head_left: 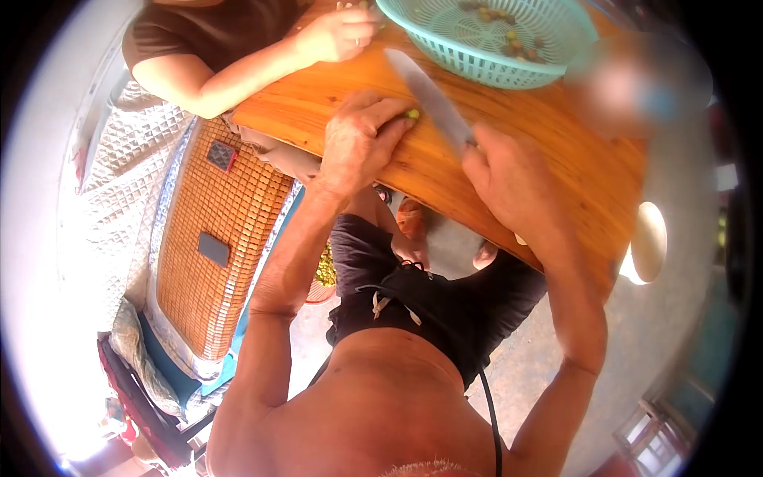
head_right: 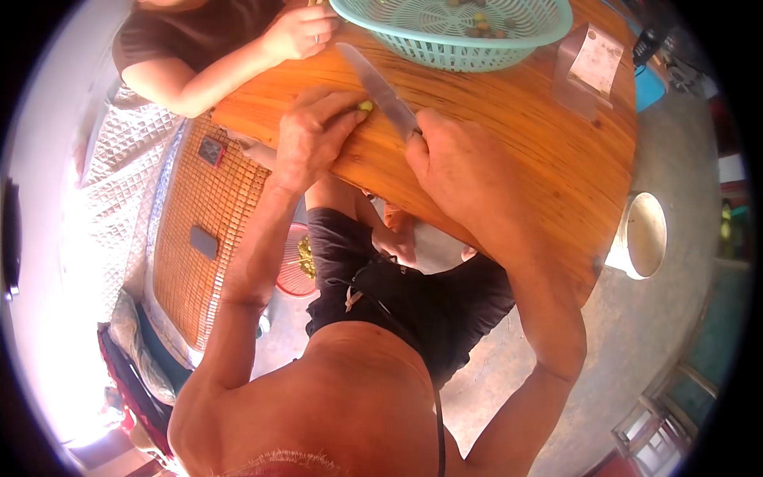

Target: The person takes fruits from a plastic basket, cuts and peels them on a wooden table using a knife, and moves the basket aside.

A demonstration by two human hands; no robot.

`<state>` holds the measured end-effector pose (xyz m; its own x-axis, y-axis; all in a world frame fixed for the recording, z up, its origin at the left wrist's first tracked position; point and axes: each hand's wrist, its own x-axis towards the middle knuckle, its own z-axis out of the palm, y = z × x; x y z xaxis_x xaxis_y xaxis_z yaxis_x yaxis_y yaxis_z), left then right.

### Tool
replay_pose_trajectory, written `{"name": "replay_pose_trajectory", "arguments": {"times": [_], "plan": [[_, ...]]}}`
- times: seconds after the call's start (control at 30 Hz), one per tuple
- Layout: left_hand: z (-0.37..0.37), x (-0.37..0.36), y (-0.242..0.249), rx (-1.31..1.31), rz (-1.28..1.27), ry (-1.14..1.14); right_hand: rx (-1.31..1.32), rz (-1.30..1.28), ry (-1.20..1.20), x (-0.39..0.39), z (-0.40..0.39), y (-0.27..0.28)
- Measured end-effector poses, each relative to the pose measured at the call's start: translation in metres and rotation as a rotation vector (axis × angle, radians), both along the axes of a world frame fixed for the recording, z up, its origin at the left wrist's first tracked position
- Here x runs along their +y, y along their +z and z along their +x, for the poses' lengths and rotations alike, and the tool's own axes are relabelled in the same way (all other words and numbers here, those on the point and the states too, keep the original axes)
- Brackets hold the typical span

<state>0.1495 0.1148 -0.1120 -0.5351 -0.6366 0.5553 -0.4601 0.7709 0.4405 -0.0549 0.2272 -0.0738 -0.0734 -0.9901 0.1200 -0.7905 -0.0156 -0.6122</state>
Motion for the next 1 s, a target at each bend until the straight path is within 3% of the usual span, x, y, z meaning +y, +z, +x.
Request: {"name": "replay_pose_trajectory", "arguments": {"times": [0.1, 0.7, 0.9, 1.0], "plan": [[-0.006, 0.001, -0.005, 0.041, 0.203, 0.017, -0.005, 0.008, 0.011, 0.001, 0.001, 0.000], [-0.007, 0.007, 0.000, 0.057, 0.128, 0.100, 0.134, 0.045, 0.016, 0.005, 0.008, 0.006], [-0.006, 0.007, 0.002, 0.030, 0.125, 0.116, 0.206, -0.048, 0.031, 0.006, 0.009, 0.004], [-0.007, 0.006, 0.002, 0.030, 0.107, 0.104, 0.166, 0.098, 0.001, 0.005, 0.009, 0.012]]}}
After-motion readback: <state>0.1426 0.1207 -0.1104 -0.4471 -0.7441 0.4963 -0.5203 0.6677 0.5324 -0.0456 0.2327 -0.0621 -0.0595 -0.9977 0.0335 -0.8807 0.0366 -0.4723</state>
